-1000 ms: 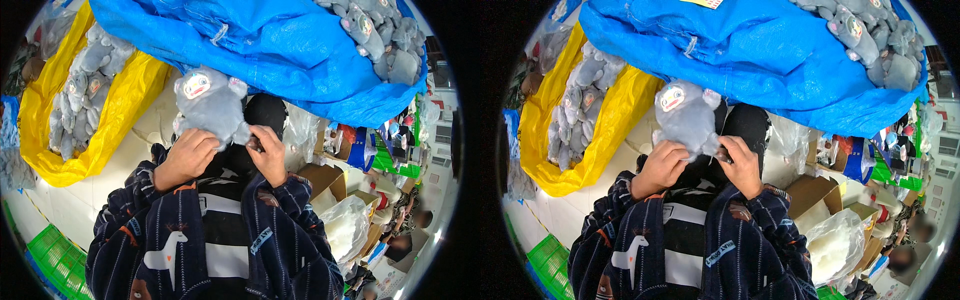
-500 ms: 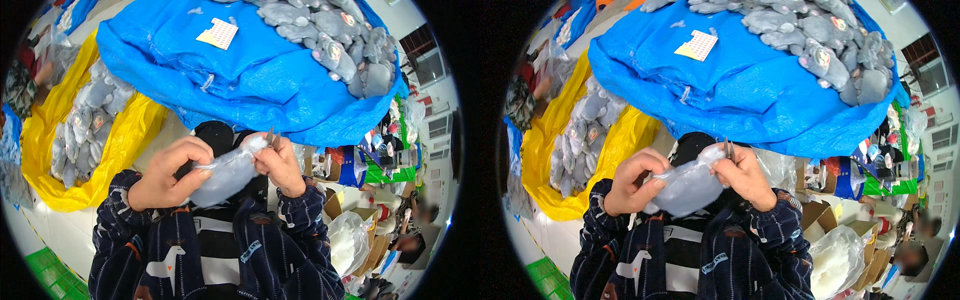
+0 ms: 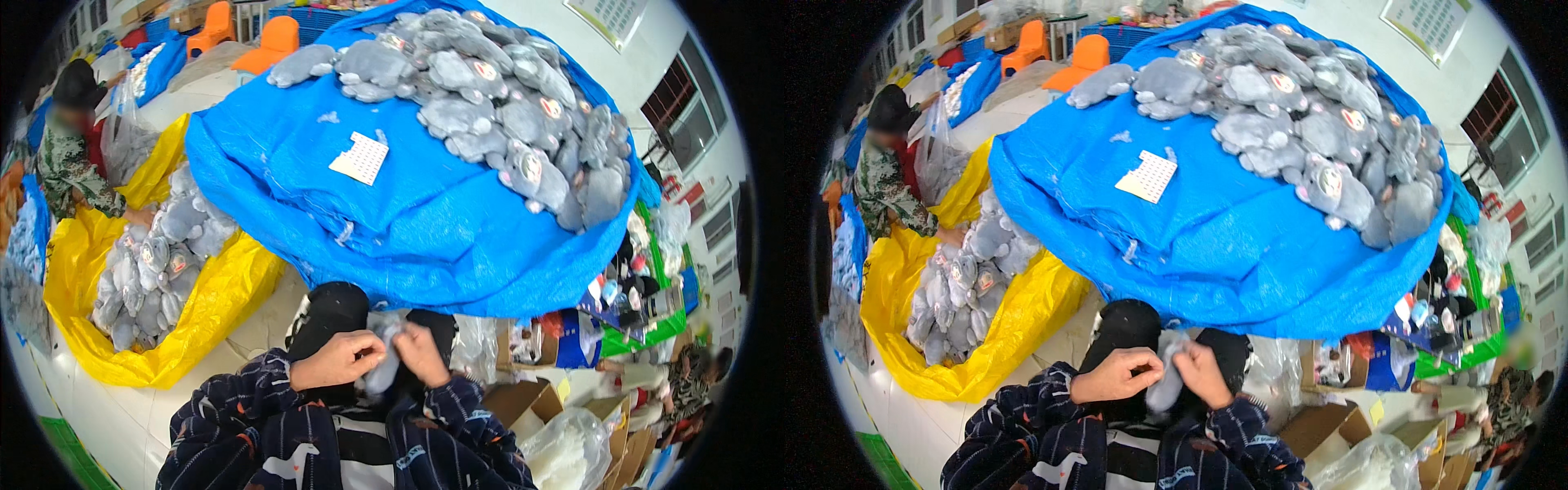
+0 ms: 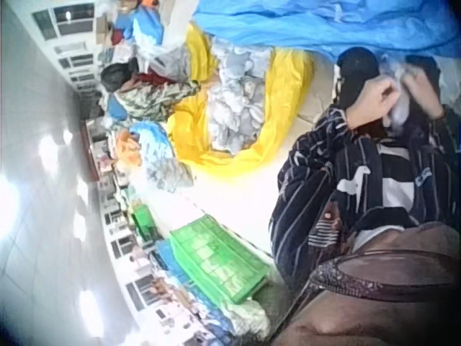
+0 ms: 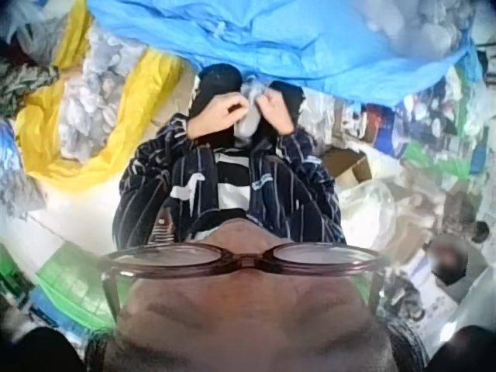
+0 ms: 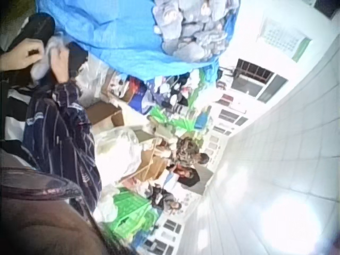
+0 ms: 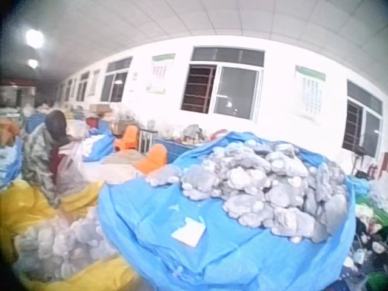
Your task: The person sits on the floor and repeatedly sews small gray stuffed toys by hand using a needle and thread. They pick up each toy, stitch along seams, and place the finished items into a blue tarp bag.
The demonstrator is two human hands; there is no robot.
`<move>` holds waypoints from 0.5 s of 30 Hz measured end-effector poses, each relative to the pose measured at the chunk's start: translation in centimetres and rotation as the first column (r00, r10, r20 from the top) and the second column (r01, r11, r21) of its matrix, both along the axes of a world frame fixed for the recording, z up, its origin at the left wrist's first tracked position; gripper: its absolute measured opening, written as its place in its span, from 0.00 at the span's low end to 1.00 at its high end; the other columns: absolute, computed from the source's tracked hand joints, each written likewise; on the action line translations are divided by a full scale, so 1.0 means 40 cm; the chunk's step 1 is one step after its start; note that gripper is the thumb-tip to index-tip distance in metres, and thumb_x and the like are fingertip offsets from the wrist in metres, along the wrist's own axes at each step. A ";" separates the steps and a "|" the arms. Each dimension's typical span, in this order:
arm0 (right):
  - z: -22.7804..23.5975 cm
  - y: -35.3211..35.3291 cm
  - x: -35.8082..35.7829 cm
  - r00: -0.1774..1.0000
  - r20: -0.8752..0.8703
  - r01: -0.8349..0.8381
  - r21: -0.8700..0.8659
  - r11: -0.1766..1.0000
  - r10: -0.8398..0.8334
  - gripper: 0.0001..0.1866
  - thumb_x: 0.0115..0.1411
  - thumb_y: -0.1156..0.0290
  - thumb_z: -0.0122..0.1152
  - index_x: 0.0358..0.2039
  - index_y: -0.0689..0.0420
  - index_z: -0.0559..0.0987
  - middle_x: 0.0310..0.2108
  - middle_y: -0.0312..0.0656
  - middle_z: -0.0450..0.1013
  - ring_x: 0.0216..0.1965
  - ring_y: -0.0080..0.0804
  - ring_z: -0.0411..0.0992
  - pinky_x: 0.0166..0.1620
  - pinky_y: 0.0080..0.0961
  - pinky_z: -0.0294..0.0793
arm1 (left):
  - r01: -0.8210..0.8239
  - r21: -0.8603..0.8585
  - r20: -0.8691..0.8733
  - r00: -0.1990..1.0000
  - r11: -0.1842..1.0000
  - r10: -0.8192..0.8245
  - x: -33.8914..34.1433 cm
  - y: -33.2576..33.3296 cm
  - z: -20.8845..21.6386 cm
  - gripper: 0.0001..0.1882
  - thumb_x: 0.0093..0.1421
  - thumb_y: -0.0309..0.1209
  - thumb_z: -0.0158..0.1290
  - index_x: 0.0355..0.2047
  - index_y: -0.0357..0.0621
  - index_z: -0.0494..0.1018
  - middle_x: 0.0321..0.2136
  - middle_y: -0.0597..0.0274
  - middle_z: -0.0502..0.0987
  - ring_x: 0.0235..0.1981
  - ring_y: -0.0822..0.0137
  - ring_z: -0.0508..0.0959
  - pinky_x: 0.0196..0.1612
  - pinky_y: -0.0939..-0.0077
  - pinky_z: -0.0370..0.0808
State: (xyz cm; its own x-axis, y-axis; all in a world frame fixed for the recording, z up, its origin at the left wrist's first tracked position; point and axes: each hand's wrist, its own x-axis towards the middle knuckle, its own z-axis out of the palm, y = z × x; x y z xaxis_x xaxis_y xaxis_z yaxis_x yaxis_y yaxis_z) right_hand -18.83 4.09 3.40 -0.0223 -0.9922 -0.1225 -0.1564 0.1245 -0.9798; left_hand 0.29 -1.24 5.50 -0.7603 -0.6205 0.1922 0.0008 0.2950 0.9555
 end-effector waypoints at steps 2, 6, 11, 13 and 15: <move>-0.134 0.032 -0.003 0.994 0.067 -0.092 0.102 0.991 0.086 0.11 0.56 0.74 0.50 0.35 0.66 0.76 0.22 0.29 0.67 0.25 0.14 0.62 0.28 0.18 0.64 | -0.160 -0.074 -0.073 0.985 0.984 0.155 0.009 -0.056 0.013 0.04 0.56 0.26 0.54 0.31 0.37 0.73 0.28 0.55 0.75 0.29 0.65 0.76 0.32 0.74 0.72; -0.058 0.016 -0.007 0.989 0.063 -0.135 -0.015 0.991 0.135 0.13 0.55 0.77 0.50 0.40 0.65 0.77 0.24 0.28 0.68 0.28 0.13 0.63 0.31 0.13 0.64 | -0.510 -0.465 -0.245 0.859 0.723 0.449 -0.002 -0.287 0.097 0.07 0.57 0.26 0.53 0.35 0.37 0.73 0.30 0.53 0.76 0.30 0.57 0.77 0.34 0.70 0.73; 0.063 -0.022 -0.022 0.969 0.002 -0.246 0.061 0.967 0.247 0.13 0.58 0.77 0.52 0.45 0.62 0.75 0.30 0.29 0.71 0.31 0.13 0.66 0.36 0.13 0.67 | -0.605 -0.660 -0.002 0.594 0.446 0.804 -0.060 -0.594 0.117 0.20 0.50 0.37 0.59 0.40 0.38 0.73 0.31 0.49 0.77 0.32 0.53 0.77 0.35 0.67 0.74; 0.107 -0.045 -0.025 0.979 -0.110 -0.178 -0.045 0.983 0.173 0.12 0.59 0.75 0.55 0.44 0.61 0.76 0.26 0.31 0.71 0.27 0.13 0.64 0.30 0.14 0.66 | -0.509 -0.627 0.276 0.564 0.590 0.779 -0.077 -0.624 0.138 0.23 0.47 0.39 0.61 0.40 0.38 0.73 0.29 0.50 0.78 0.31 0.54 0.78 0.34 0.68 0.74; 0.147 -0.065 -0.044 0.987 -0.115 -0.125 -0.102 0.987 0.113 0.11 0.59 0.75 0.56 0.41 0.62 0.78 0.26 0.35 0.74 0.26 0.15 0.66 0.29 0.16 0.67 | -0.507 -0.437 0.293 0.701 0.743 0.651 -0.104 -0.636 0.126 0.22 0.46 0.38 0.62 0.40 0.39 0.73 0.26 0.52 0.78 0.29 0.57 0.78 0.33 0.68 0.74</move>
State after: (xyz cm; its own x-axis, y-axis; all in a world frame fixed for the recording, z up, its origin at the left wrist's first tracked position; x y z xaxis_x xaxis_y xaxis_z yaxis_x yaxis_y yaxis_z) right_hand -20.58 1.49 9.27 0.0898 -0.9958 -0.0176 -0.2696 -0.0073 -0.9630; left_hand -3.87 -26.69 10.54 -0.3146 -0.9252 0.2124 -0.6284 0.3707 0.6839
